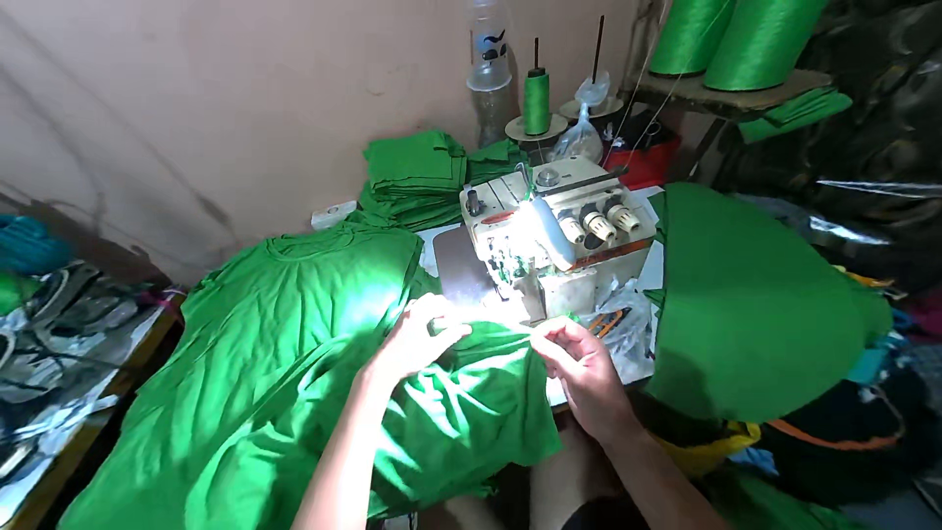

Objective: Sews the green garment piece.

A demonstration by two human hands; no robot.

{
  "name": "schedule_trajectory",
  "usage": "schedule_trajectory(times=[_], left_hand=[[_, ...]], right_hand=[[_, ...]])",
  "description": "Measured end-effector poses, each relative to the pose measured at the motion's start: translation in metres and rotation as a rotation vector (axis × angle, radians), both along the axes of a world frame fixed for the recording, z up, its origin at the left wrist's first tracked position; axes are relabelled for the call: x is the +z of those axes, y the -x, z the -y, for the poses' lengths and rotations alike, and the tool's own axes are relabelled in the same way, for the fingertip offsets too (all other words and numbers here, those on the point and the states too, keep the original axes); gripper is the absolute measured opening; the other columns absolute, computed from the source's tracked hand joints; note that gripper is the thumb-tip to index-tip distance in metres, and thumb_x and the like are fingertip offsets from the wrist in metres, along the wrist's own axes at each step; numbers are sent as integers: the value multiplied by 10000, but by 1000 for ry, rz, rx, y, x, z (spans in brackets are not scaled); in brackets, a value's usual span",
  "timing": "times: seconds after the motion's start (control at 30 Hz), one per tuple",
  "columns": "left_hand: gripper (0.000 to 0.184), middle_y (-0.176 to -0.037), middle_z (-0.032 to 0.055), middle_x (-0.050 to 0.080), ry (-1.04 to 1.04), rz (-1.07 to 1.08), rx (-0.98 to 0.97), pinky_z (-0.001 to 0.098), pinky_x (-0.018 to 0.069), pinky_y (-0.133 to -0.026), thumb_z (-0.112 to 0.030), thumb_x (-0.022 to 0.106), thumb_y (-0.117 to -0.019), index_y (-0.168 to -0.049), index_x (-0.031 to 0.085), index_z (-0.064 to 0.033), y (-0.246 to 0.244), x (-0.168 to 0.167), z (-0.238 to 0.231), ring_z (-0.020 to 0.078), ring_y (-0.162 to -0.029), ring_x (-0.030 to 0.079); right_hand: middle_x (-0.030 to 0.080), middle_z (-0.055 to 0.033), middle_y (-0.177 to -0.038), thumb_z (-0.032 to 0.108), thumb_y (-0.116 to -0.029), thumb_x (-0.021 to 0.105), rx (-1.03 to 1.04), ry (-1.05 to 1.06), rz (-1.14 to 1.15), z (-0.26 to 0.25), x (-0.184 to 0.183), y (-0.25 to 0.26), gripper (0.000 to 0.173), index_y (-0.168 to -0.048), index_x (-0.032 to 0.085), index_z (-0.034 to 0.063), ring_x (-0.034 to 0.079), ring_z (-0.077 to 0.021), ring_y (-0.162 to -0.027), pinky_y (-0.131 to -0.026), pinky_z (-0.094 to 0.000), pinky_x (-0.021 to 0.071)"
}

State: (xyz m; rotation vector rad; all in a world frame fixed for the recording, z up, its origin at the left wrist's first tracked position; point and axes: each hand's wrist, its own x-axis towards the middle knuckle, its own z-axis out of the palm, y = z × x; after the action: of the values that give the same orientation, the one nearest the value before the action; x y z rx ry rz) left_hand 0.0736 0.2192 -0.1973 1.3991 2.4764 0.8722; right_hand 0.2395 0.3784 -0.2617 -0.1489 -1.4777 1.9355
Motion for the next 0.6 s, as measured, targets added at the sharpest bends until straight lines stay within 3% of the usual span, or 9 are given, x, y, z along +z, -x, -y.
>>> schedule_trajectory(times=[0.07, 0.1, 0.2, 0.27, 0.33, 0.4, 0.5, 0.6], left_hand=[[184, -949, 47, 675, -138, 82, -16, 213, 505, -864, -144, 681, -922, -979, 697, 30, 3, -2, 7, 29, -914, 613], [155, -922, -2, 677, -237, 78, -51, 146, 504, -834, -137, 669, -920, -947, 698, 13, 4, -1, 8, -46, -888, 604], [136, -887, -17, 694, -378, -75, -59, 116, 505, -794, -133, 674, -919, -915, 737, -13, 6, 11, 1, -68, -844, 616], [79, -862, 13, 678, -342, -162, 0, 172, 520, -736, -76, 684, -889, -916, 731, -19, 8, 20, -10, 0, -783, 615], [71, -864, 113, 653, -196, -136, 127, 351, 534, -721, -31, 693, -901, -938, 687, 29, 8, 22, -25, 173, -772, 625], [128, -933, 200, 662, -11, -54, 241, 489, 536, -801, -56, 667, -958, -1018, 656, 56, 10, 18, -40, 305, -860, 656], [137, -966, 153, 697, 90, -100, 199, 501, 537, -848, -122, 679, -938, -1000, 731, -11, 29, -16, -51, 295, -932, 673], [180, -1065, 148, 681, 149, -228, 142, 587, 482, -844, -173, 670, -946, -1073, 727, -60, 46, -48, -54, 342, -1033, 636]], right_hand=[[657, 48, -924, 17, -925, 608, -10, -56, 2, -4, -2, 0, 68, -931, 654, 67, 643, 8, -839, -751, -167, 569], [658, 48, -930, 21, -927, 606, -12, -76, 11, -5, -2, 1, 65, -930, 653, 66, 647, 9, -855, -769, -168, 570], [676, 49, -847, 18, -926, 602, -6, -73, 44, -3, -4, 6, 67, -921, 656, 58, 649, 2, -791, -742, -175, 563], [683, 46, -819, 12, -905, 630, -57, -71, 53, -1, -9, 13, 56, -918, 677, 40, 649, 8, -755, -708, -162, 561], [676, 52, -787, 1, -882, 655, -122, -68, 68, 0, -17, 18, 52, -889, 690, 39, 618, 20, -706, -668, -141, 529], [660, 60, -752, -2, -874, 672, -157, -54, 113, 3, -24, 17, 61, -851, 679, 53, 593, 30, -664, -633, -125, 501], [661, 61, -749, 4, -874, 683, -174, -28, 171, 8, -30, 7, 64, -848, 671, 62, 604, 32, -666, -632, -125, 510], [678, 64, -775, 7, -877, 679, -191, -36, 159, 9, -29, 3, 71, -847, 663, 69, 633, 35, -703, -657, -125, 537]])
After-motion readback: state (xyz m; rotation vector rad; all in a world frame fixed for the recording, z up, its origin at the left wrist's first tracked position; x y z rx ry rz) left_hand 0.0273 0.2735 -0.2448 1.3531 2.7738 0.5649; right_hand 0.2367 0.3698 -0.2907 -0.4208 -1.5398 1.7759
